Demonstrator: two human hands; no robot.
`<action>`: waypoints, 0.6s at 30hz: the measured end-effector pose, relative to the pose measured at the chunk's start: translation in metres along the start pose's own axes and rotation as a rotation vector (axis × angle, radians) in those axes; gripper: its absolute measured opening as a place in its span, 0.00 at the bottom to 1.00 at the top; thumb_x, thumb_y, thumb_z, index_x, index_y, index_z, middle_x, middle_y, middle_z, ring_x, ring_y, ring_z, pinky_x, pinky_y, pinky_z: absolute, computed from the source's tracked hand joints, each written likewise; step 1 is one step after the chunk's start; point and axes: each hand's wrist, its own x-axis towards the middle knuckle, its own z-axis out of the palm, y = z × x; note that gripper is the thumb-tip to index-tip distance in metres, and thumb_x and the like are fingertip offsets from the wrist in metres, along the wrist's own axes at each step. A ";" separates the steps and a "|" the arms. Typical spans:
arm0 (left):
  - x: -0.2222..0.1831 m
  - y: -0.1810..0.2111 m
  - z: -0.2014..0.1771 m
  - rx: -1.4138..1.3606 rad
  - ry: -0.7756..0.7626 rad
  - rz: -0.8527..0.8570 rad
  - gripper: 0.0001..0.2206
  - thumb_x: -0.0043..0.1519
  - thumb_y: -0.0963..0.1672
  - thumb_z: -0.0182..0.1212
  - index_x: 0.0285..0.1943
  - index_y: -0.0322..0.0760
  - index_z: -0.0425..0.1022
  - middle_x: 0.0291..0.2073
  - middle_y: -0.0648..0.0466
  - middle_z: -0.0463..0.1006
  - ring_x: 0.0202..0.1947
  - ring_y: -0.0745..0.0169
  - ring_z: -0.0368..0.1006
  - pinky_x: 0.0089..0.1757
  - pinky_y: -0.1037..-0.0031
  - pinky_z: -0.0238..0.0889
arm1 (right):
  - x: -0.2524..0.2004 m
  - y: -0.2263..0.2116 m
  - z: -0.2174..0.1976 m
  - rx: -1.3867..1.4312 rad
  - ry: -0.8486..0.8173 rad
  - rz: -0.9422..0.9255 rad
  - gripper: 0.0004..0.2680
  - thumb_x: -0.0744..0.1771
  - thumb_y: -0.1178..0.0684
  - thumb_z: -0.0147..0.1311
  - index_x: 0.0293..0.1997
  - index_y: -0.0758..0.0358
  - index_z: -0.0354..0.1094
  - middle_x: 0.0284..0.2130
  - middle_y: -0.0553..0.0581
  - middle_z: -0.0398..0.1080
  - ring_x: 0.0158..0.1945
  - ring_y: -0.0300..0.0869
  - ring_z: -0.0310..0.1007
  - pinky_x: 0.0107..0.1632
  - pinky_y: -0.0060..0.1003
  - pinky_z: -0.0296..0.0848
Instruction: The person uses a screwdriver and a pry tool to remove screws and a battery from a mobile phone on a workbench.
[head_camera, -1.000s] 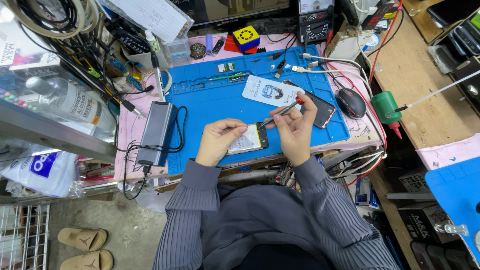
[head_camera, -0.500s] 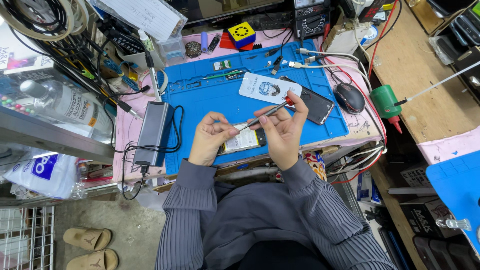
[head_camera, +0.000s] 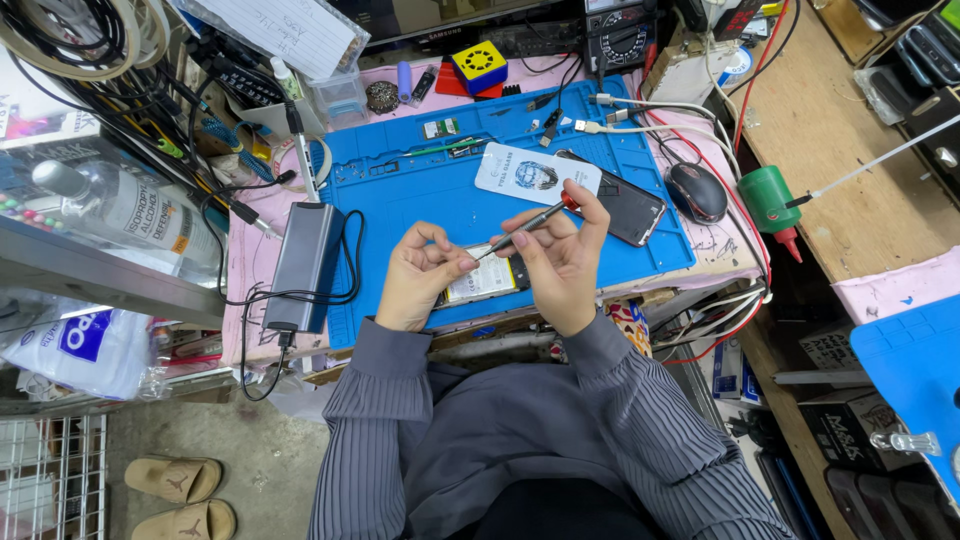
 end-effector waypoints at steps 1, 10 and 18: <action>0.000 0.000 0.000 0.003 -0.002 0.003 0.13 0.60 0.34 0.68 0.42 0.37 0.66 0.34 0.47 0.82 0.38 0.66 0.80 0.42 0.75 0.74 | 0.000 0.000 -0.001 -0.004 -0.018 -0.017 0.25 0.72 0.68 0.47 0.75 0.53 0.36 0.51 0.69 0.69 0.50 0.48 0.79 0.55 0.43 0.82; 0.000 -0.005 -0.003 -0.013 -0.030 0.034 0.14 0.61 0.33 0.67 0.41 0.37 0.65 0.35 0.48 0.81 0.39 0.66 0.79 0.44 0.76 0.73 | -0.002 0.001 -0.003 -0.018 -0.082 -0.024 0.25 0.73 0.69 0.46 0.75 0.52 0.36 0.52 0.68 0.69 0.53 0.49 0.79 0.56 0.42 0.81; 0.000 0.002 0.007 0.004 -0.040 0.016 0.14 0.60 0.34 0.67 0.48 0.36 0.66 0.40 0.43 0.82 0.43 0.64 0.79 0.46 0.74 0.73 | 0.003 0.004 -0.010 -0.061 -0.064 -0.015 0.26 0.72 0.69 0.49 0.75 0.55 0.36 0.51 0.69 0.70 0.51 0.49 0.79 0.55 0.41 0.81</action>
